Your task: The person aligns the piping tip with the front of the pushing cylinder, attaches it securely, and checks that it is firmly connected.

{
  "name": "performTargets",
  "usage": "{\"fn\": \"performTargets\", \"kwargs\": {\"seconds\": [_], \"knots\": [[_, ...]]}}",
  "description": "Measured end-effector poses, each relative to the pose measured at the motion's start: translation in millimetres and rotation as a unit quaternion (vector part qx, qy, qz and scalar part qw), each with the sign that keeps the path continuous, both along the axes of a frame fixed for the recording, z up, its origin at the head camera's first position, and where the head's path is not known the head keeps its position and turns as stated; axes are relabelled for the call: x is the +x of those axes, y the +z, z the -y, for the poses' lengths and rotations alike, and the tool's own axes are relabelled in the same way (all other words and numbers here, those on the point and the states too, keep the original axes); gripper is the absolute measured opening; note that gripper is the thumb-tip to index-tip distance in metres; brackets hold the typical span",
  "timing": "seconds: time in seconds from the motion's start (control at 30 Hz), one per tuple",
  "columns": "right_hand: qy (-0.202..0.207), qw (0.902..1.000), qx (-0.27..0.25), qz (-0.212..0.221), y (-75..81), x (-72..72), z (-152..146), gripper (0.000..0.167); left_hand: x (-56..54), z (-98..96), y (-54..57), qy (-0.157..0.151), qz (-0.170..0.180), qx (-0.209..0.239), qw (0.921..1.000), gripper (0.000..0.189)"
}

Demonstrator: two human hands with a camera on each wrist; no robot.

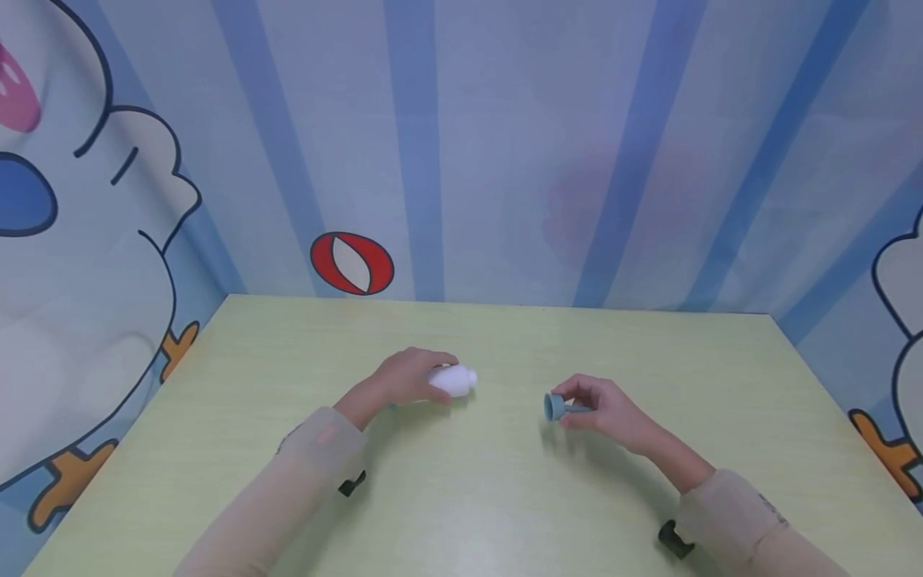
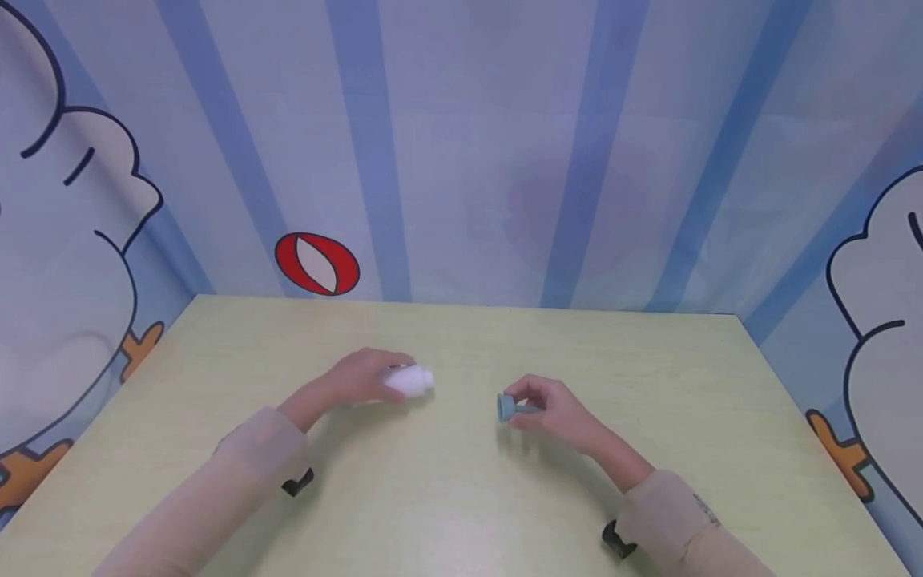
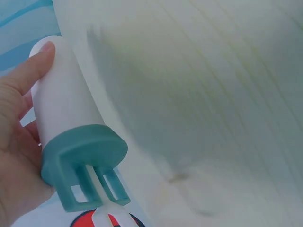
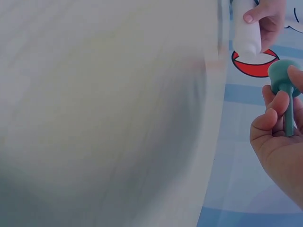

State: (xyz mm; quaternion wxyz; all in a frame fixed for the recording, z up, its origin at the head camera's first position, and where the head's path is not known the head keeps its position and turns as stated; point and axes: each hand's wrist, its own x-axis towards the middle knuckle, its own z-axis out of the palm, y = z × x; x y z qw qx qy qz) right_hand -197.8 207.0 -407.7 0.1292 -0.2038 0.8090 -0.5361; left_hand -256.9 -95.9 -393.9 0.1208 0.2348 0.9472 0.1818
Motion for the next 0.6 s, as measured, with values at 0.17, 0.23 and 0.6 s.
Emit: {"fn": "performTargets", "kwargs": {"seconds": [0.17, 0.23, 0.6], "knots": [[-0.002, 0.9999, 0.010, -0.002, 3.8, -3.4, 3, 0.031, 6.4, -7.8, 7.5, -0.039, -0.023, -0.002, 0.9990, 0.048], [-0.001, 0.9999, 0.012, -0.001, 4.2, -4.7, 4, 0.031, 9.6, -10.7, 10.0, -0.054, -0.031, -0.005, 0.9980, 0.048], [0.014, 0.9997, 0.018, -0.002, 1.6, -12.3, 14, 0.029, 25.3, -27.5, 19.5, -0.091, -0.055, -0.023, 0.9941, 0.048]]}}
